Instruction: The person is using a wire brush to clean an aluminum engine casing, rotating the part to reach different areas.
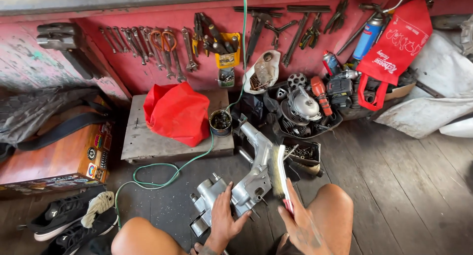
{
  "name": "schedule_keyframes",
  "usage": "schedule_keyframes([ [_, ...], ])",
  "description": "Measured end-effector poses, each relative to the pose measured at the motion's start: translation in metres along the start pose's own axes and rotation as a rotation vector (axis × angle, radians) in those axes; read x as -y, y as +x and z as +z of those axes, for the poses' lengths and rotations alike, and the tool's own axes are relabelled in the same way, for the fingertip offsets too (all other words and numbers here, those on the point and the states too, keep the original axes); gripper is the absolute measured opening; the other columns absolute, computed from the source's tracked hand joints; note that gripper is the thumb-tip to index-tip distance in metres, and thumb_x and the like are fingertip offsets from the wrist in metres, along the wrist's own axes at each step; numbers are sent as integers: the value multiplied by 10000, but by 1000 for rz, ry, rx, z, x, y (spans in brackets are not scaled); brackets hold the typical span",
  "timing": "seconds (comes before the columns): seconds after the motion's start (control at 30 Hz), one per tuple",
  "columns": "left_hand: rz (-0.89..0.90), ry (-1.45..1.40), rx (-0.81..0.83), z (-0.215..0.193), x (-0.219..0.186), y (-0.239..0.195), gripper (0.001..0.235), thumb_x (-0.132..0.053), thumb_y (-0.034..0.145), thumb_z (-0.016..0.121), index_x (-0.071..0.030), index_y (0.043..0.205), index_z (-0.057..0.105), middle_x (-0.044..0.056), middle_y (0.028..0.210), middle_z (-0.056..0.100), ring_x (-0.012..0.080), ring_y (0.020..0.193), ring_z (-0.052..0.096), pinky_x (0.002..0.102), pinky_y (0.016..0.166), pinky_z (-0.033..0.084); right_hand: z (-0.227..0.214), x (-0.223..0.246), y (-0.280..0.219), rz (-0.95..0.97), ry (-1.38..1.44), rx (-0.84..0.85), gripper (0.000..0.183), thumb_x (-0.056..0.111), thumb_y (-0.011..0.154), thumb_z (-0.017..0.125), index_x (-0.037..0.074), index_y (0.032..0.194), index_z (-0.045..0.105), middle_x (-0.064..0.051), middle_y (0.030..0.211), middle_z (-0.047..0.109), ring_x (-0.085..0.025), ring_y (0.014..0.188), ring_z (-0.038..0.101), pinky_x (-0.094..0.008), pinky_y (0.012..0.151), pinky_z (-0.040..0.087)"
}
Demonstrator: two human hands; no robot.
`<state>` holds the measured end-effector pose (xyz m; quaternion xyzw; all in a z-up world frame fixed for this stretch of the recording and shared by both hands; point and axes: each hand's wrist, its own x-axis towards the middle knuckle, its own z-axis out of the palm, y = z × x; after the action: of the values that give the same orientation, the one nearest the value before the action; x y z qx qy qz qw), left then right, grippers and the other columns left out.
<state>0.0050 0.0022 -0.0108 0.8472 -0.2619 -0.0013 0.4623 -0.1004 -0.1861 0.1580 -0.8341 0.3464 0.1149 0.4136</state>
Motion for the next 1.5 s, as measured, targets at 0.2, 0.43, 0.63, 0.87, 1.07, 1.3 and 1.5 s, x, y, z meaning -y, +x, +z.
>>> schedule_keyframes([
  [0.2, 31, -26, -17, -5, -8, 3, 995, -746, 880, 544, -52, 1566, 345, 129, 1073, 618, 298, 957, 582, 426, 851, 462, 24, -69, 15, 21, -144, -10, 867, 497, 930, 521, 476, 1659, 51, -21, 609, 572, -192, 509, 606, -283, 574, 447],
  [0.43, 25, -22, -5, -7, -9, 2, 992, -752, 884, 530, -56, 1564, 339, 129, 1103, 627, 291, 986, 591, 431, 871, 466, 6, 14, 9, 134, -162, -33, 795, 395, 998, 448, 562, 1639, 7, -100, 1207, 767, -397, 1021, 723, -427, 899, 556],
  [0.63, -23, -23, 19, -3, -5, 1, 1009, -780, 865, 518, -94, 1578, 324, 96, 1081, 622, 265, 977, 586, 423, 859, 471, 38, -98, 28, 43, -199, -26, 872, 517, 917, 538, 552, 1615, 17, 90, 1233, 787, -131, 651, 791, -229, 777, 705],
  [0.87, -3, -8, 10, -3, -3, 1, 1011, -755, 869, 542, -75, 1582, 313, 115, 1094, 618, 285, 978, 574, 431, 877, 463, 9, 3, 16, 94, -179, -45, 807, 396, 996, 472, 531, 1643, 9, -9, 1207, 763, -283, 1013, 766, -361, 897, 597],
  [1.07, -12, -14, 12, -2, -4, 0, 1003, -741, 862, 565, -83, 1579, 322, 95, 1073, 620, 275, 966, 578, 419, 854, 468, 17, -59, 18, 19, -131, -20, 850, 443, 935, 526, 524, 1628, 40, -16, 1346, 729, -228, 1086, 786, -311, 1038, 590],
  [1.3, -10, -11, 13, -3, -5, 2, 1014, -766, 869, 526, -75, 1581, 321, 108, 1113, 624, 280, 977, 581, 425, 864, 468, 35, -73, 22, -134, -236, -218, 800, 357, 950, 545, 493, 1634, 153, 27, 580, 521, -125, 408, 466, -257, 459, 441],
  [1.5, 21, 5, -3, -1, -4, 2, 1006, -749, 871, 512, -60, 1576, 310, 126, 1367, 607, 290, 1017, 600, 459, 903, 470, 3, 0, 13, -28, -36, -56, 804, 357, 986, 508, 488, 1640, 59, -124, 1396, 663, -272, 1363, 604, -428, 1110, 513],
])
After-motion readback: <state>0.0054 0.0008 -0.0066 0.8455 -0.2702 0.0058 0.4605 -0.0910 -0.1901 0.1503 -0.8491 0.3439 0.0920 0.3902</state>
